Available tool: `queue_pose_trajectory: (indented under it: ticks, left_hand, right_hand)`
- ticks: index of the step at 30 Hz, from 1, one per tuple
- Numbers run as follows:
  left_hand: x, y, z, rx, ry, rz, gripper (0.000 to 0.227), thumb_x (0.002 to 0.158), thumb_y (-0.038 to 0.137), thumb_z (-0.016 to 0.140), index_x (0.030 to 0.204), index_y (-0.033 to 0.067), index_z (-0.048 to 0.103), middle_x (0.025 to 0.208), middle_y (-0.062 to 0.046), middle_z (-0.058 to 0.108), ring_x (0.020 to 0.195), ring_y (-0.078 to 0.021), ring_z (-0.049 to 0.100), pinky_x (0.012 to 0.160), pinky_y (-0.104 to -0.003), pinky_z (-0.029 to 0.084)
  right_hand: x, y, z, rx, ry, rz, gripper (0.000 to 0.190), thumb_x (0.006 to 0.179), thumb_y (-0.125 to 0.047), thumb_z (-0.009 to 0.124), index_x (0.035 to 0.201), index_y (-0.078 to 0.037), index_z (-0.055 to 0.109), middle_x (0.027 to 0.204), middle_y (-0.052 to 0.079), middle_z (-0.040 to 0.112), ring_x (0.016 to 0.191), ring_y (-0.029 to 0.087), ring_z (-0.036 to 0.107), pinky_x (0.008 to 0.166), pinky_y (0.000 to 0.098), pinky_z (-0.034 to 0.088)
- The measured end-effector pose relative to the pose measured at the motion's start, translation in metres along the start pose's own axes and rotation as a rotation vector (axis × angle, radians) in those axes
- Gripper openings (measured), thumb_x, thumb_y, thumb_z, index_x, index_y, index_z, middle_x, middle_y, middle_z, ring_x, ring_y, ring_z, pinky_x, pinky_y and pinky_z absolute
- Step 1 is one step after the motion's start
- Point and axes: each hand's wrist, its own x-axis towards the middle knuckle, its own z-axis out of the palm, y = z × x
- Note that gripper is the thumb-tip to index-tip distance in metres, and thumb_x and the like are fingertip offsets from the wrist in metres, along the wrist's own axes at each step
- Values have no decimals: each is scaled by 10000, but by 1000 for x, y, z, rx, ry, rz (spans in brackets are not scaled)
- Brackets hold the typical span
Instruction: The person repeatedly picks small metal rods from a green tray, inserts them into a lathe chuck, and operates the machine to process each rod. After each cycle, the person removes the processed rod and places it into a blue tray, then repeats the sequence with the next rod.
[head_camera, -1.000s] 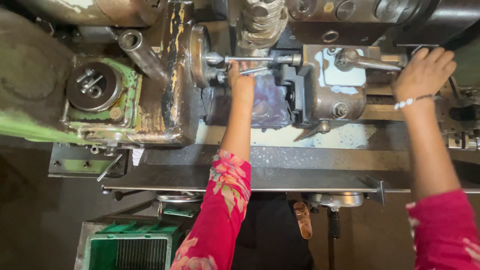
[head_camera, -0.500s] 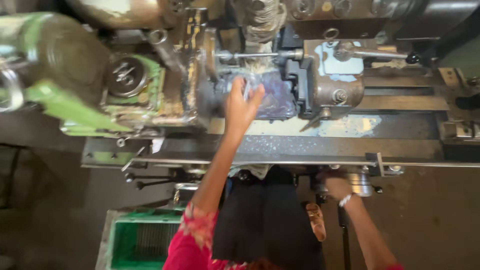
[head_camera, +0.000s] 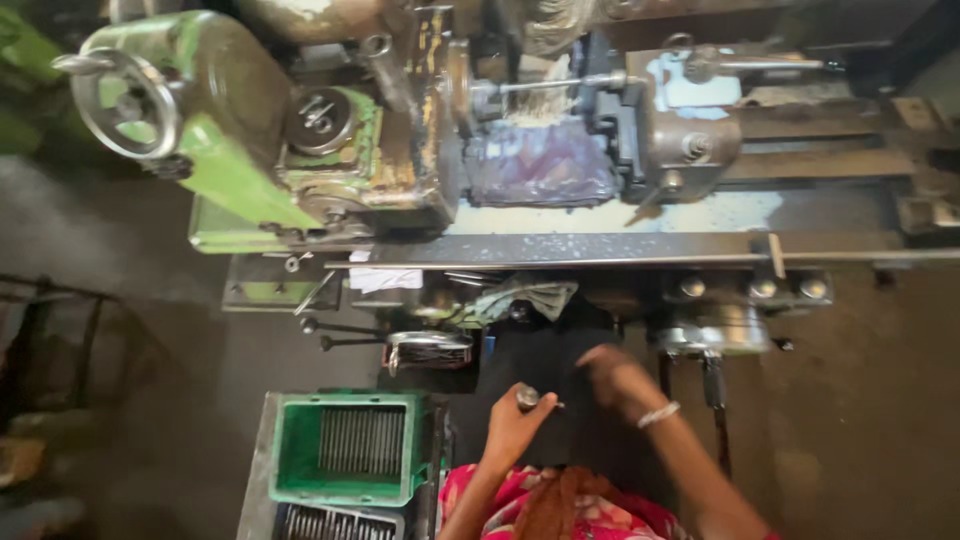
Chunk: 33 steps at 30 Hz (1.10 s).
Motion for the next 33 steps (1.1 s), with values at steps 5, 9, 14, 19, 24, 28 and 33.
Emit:
queue_pose_trajectory:
  ticks: [5, 9, 14, 19, 24, 28, 33]
  left_hand:
    - [-9, -5, -7, -170, 84, -7, 406, 849, 245, 860, 699, 26, 552, 597, -26, 548, 600, -46, 502, 501, -284, 422]
    - [-10, 11, -29, -117, 142, 77, 392, 810, 210, 874, 705, 27, 543, 581, -46, 517, 585, -41, 475, 488, -274, 409]
    - [-26, 27, -45, 95, 140, 157, 448, 774, 277, 917, 704, 24, 554, 590, -100, 525, 568, -177, 476, 498, -350, 416]
    - [-28, 38, -61, 424, 140, 733, 397, 812, 308, 851, 676, 92, 546, 643, -80, 563, 646, -307, 564, 613, -447, 413]
    - [-33, 46, -63, 472, -28, 1025, 319, 828, 259, 798, 701, 122, 539, 669, -36, 563, 673, -253, 576, 662, -415, 422]
    - [-29, 56, -39, 603, 117, 824, 276, 842, 238, 774, 683, 133, 574, 642, -45, 595, 644, -260, 590, 665, -418, 437]
    - [0, 51, -17, 647, 171, 732, 180, 722, 250, 736, 642, 126, 634, 621, -83, 652, 611, -285, 615, 677, -437, 451]
  right_hand:
    - [-58, 40, 96, 216, -126, 267, 232, 1052, -308, 515, 1013, -97, 604, 677, -22, 488, 408, 53, 284, 375, 232, 213]
    - [-66, 29, 124, 536, -50, 251, 241, 1075, -259, 494, 1021, -50, 600, 714, -5, 502, 435, 58, 295, 394, 229, 220]
    - [-68, 19, 118, 333, -160, 252, 220, 1063, -256, 507, 999, -67, 601, 724, -1, 521, 419, 45, 287, 367, 217, 208]
    - [-68, 11, 102, 128, -284, 314, 224, 1079, -250, 519, 983, -57, 583, 713, -4, 523, 412, 41, 280, 361, 216, 207]
    - [-68, 0, 81, 9, -497, 503, 264, 1077, -290, 515, 967, -61, 586, 656, -14, 499, 402, 36, 267, 344, 203, 190]
    - [-66, 10, 92, 75, -265, 513, 300, 1025, -359, 527, 806, -155, 529, 565, -66, 382, 386, 58, 249, 346, 230, 181]
    - [-66, 32, 120, 228, 40, 342, 458, 994, -491, 525, 653, -203, 422, 521, -70, 310, 370, 72, 240, 344, 242, 158]
